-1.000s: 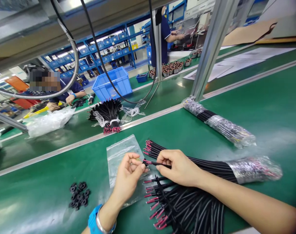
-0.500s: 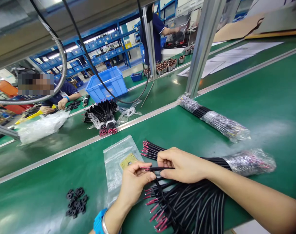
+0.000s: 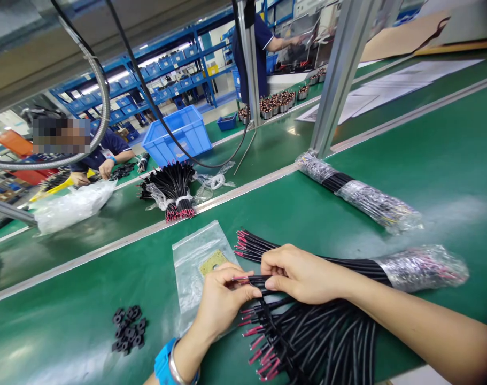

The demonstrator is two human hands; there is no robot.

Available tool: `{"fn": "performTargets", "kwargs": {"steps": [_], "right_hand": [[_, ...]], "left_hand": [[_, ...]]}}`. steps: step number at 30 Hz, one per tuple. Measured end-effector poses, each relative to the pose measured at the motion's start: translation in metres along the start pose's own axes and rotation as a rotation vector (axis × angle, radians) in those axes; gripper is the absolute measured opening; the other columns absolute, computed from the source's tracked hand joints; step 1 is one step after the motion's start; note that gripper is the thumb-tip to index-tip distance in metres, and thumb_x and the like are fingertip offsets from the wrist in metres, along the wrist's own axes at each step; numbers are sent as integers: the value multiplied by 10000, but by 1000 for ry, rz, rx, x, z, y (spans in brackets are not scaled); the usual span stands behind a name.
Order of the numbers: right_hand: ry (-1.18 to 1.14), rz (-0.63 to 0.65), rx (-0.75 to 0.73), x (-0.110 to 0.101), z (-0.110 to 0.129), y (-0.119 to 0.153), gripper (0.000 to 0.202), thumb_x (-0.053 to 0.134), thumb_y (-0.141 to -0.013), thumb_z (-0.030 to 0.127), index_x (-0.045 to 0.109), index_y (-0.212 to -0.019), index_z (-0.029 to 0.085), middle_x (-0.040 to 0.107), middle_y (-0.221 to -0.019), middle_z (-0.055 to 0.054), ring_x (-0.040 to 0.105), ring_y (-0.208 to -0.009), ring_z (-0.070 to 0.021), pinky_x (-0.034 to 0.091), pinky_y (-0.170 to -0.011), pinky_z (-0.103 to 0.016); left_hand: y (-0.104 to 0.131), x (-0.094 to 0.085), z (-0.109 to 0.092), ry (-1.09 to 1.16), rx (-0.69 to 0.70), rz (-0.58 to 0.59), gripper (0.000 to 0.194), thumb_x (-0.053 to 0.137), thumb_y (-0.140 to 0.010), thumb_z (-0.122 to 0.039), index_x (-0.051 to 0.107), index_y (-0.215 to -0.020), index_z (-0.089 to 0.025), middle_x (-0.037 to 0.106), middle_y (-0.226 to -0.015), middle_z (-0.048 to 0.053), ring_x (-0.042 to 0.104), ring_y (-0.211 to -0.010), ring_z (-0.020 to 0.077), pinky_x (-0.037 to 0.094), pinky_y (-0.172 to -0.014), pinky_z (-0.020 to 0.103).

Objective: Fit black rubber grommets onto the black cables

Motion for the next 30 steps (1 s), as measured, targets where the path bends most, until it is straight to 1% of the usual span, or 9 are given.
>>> {"fn": "performTargets", "kwargs": {"steps": [4, 8, 12, 16, 19, 23, 25, 27, 30], "right_hand": [[78, -34, -41, -1, 2, -1, 72, 563, -798, 174, 565, -726, 175, 530, -621, 26, 460, -563, -111, 308, -534, -214], [97, -58, -76, -3, 6, -2, 81, 555, -808, 178, 560, -728, 169, 559, -663, 8, 480, -614, -124, 327, -580, -222], [36, -63, -54, -4, 4, -3, 93, 589, -773, 165, 543, -692, 173, 533, -626, 24, 471, -585, -115, 318, -546, -210], [-37, -34, -27, -3, 2, -2, 81, 605, -760, 157, 547, -705, 173, 530, -612, 37, 476, -562, -103, 321, -527, -198], [-55, -1, -10, -2, 1, -2, 67, 606, -755, 154, 556, -714, 172, 532, -605, 40, 478, -551, -101, 321, -517, -197], [-59, 1, -3, -3, 2, -2, 78, 616, -751, 170, 552, -707, 172, 530, -603, 43, 472, -542, -98, 324, -509, -200], [-61, 15, -2, -2, 2, -2, 86, 622, -751, 182, 549, -706, 174, 532, -604, 43, 474, -542, -99, 327, -508, -201], [-59, 39, -11, 1, 3, -1, 91, 615, -768, 206, 545, -718, 177, 534, -611, 43, 474, -543, -100, 335, -512, -203], [-13, -9, -46, 3, 3, -1, 87, 550, -833, 233, 522, -765, 185, 537, -654, 32, 473, -567, -108, 362, -540, -213]], "left_hand": [[1, 4, 3, -97, 6, 56, 183, 852, -565, -283, 712, -598, -169, 606, -663, 26, 548, -636, 155, 428, -575, 245], [4, 9, 9, -71, -41, 16, 206, 848, -567, -315, 717, -624, -166, 586, -655, 15, 527, -604, 147, 404, -553, 247], [5, 16, 4, -79, -26, 0, 187, 846, -579, -313, 763, -697, -195, 626, -659, 18, 538, -637, 158, 400, -599, 257], [5, 15, 0, -76, -7, -23, 167, 843, -586, -293, 767, -707, -207, 640, -679, 24, 562, -651, 167, 426, -605, 262], [5, 13, 0, -65, -10, 38, 222, 833, -600, -263, 770, -806, -211, 669, -756, 41, 607, -715, 186, 473, -658, 279], [10, 8, 11, 137, -140, 128, 442, 804, -618, -180, 666, -1037, -185, 690, -915, 66, 650, -768, 178, 520, -708, 293], [12, 5, 12, 188, -133, 117, 388, 749, -674, -156, 613, -1037, -178, 692, -909, 63, 656, -785, 164, 518, -712, 273], [15, 4, 10, 165, -103, 104, 297, 710, -705, -144, 590, -975, -174, 692, -843, 46, 652, -747, 145, 508, -689, 249], [20, 6, 1, 82, -67, 192, 314, 675, -734, -150, 558, -1024, -182, 705, -812, 41, 644, -695, 138, 507, -691, 263]]}}
Point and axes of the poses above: each hand's wrist, its own y-axis away from the middle knuckle, its own x-axis out of the palm, z = x × y, the point moved 7 cm from there along -y, towards the middle knuckle
